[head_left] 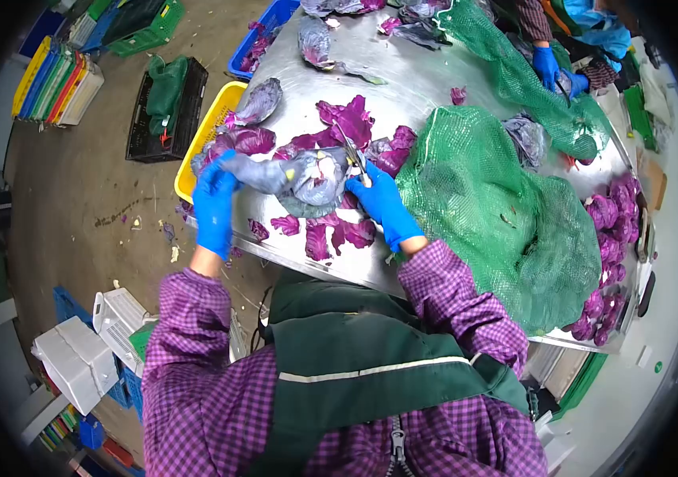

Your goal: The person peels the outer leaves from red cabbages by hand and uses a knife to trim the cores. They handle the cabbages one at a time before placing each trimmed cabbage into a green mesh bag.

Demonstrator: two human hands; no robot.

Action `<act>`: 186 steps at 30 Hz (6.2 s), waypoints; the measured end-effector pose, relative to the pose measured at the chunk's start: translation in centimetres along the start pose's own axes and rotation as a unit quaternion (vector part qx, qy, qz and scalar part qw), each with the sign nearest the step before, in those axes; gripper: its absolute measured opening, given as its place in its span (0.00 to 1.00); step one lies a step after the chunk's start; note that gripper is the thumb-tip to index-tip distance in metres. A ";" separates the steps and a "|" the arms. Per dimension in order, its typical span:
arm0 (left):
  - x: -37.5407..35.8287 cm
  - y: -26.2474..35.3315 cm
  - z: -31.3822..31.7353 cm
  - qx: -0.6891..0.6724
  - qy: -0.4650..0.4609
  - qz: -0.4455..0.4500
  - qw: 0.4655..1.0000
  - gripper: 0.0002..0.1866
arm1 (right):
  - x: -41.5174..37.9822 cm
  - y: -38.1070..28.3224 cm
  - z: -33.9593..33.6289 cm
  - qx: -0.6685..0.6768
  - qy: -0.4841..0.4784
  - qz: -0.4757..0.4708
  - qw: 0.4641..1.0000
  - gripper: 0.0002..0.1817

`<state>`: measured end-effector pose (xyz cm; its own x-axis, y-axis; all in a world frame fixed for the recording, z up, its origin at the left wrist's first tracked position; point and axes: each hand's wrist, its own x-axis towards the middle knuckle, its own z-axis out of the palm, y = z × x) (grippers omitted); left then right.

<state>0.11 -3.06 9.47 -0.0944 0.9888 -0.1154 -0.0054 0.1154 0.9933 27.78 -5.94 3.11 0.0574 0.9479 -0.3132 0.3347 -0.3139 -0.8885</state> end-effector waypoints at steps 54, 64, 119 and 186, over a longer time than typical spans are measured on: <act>1.0 -10.2 6.9 0.033 -0.248 -0.006 0.968 0.56 | 1.4 -1.5 -2.3 -0.172 -0.177 -0.178 0.953 0.31; 2.4 -8.0 6.6 0.140 -0.371 0.028 0.918 0.62 | 5.3 -1.1 -0.6 -0.066 -0.067 -0.144 0.985 0.24; -2.8 -8.0 7.7 -0.226 -0.020 -0.206 0.952 0.36 | -4.4 -3.3 -0.9 0.225 -0.064 0.199 0.952 0.23; -1.0 -9.3 8.3 0.068 -0.290 0.061 0.953 0.49 | 2.5 2.1 1.2 0.122 0.119 0.014 0.985 0.18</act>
<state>8.52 -4.35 0.26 0.4807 0.8766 -0.0225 0.1026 -0.0308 0.9942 27.49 -4.26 0.00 0.2926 0.9153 -0.2768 0.0964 -0.3162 -0.9438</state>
